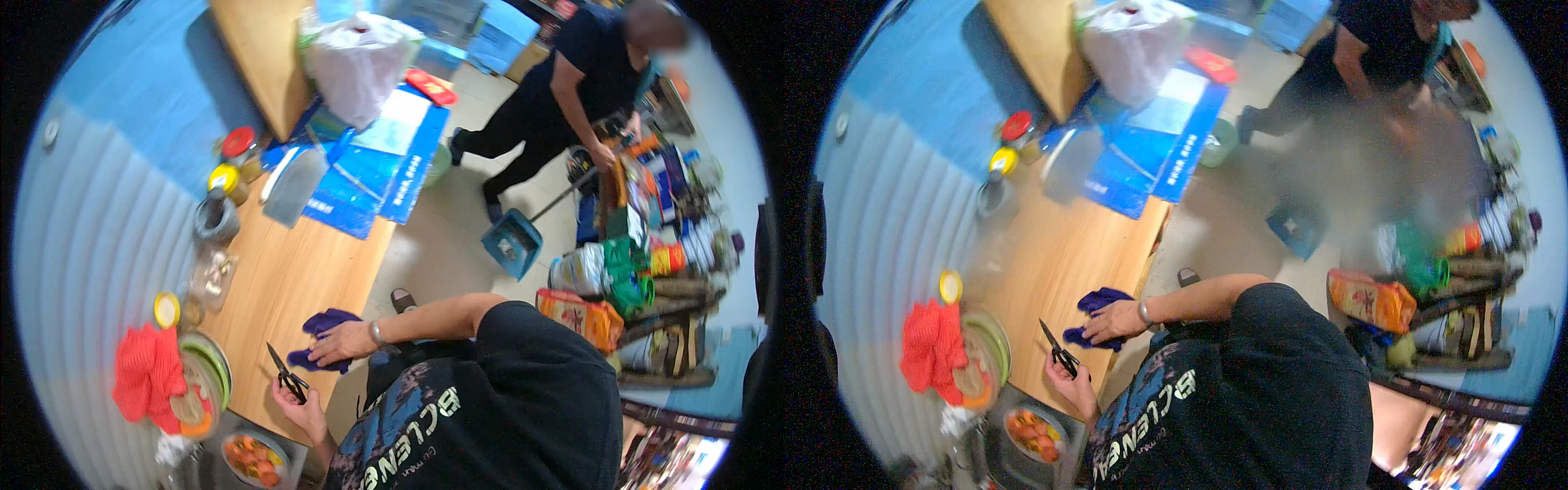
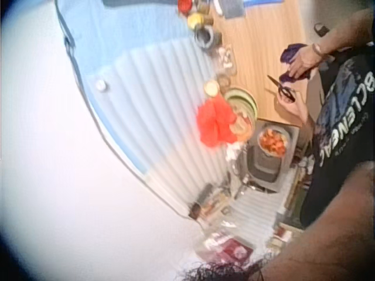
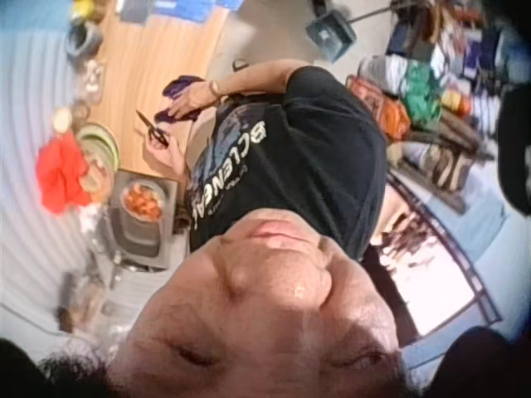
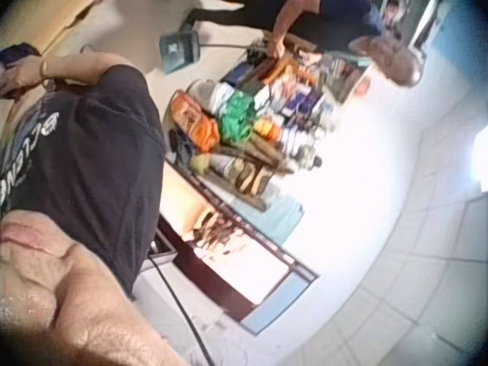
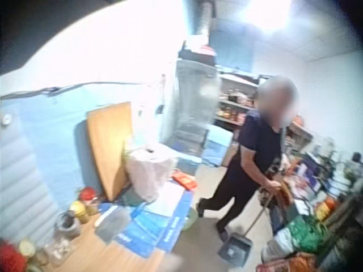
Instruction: The person places a bowl into a cabinet, then picks up and folds a red packet. They wash a purple cloth at the sink, wring it out, and wipe a wooden countertop. The person then handles a small white object and places it into a container on a shelf.
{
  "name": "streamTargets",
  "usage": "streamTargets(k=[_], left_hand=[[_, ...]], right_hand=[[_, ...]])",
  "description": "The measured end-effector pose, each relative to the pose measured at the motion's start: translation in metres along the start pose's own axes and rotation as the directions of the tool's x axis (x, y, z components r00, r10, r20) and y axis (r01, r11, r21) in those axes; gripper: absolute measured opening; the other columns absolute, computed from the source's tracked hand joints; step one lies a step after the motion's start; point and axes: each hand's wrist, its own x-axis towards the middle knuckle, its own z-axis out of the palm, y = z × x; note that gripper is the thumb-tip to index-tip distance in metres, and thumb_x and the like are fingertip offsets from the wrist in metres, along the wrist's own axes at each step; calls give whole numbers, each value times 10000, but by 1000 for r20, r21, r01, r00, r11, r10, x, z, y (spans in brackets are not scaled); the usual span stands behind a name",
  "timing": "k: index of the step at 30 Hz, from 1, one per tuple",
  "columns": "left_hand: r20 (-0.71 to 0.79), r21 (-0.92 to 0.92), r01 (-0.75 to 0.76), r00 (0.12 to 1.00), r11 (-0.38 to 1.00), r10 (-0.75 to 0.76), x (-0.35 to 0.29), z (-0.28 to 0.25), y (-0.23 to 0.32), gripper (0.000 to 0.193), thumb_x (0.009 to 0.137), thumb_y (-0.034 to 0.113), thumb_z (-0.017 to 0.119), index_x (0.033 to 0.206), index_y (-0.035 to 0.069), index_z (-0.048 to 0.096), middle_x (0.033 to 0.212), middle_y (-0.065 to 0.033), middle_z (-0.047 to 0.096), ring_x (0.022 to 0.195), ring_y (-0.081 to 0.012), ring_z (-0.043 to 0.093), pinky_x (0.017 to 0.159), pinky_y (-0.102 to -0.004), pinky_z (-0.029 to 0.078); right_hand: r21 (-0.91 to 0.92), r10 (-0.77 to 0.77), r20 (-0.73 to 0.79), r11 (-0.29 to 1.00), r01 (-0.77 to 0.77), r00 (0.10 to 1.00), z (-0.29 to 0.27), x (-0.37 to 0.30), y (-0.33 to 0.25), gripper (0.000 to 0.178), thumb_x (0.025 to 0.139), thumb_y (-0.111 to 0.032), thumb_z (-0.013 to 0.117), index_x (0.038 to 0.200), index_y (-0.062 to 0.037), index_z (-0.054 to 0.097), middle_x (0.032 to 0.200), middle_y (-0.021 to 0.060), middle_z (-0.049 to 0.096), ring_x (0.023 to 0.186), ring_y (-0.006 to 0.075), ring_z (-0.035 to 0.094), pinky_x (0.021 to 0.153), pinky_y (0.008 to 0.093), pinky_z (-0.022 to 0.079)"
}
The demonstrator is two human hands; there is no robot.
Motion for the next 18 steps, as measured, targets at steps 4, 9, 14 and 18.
streamTargets(k=[4,9,14,18], left_hand=[[254,60,-106,963,993,87,41,26,20,762,679,-27,686,1401,16,446,1025,-49,535,856,-133,529,769,-264,466],[327,127,-205,933,971,154,56,73,55,770,662,-7,711,1390,3,462,1009,-47,551,859,-122,529,765,-263,471],[231,301,-63,973,952,-9,69,101,53,780,645,86,736,1375,-13,480,951,-77,619,754,-159,606,670,-293,514],[29,717,-60,998,695,56,78,87,30,850,640,306,762,1378,-20,492,1163,-215,617,1107,-369,597,958,-442,483]], right_hand=[[-46,377,-214,917,-395,901,-33,-59,-14,574,841,-94,570,1411,-75,508,1563,100,396,1426,293,404,1152,454,367],[17,613,-373,755,-655,697,-46,-114,-28,678,775,27,613,1432,-88,487,1574,100,377,1454,294,359,1195,495,282],[272,832,-383,516,-812,401,-40,-180,-56,721,711,29,647,1407,-88,497,1492,150,467,1375,340,446,1146,419,382],[423,951,-239,282,-861,194,-1,-266,-76,667,722,-55,667,1374,-80,526,1406,180,539,1268,353,540,1074,412,447]])
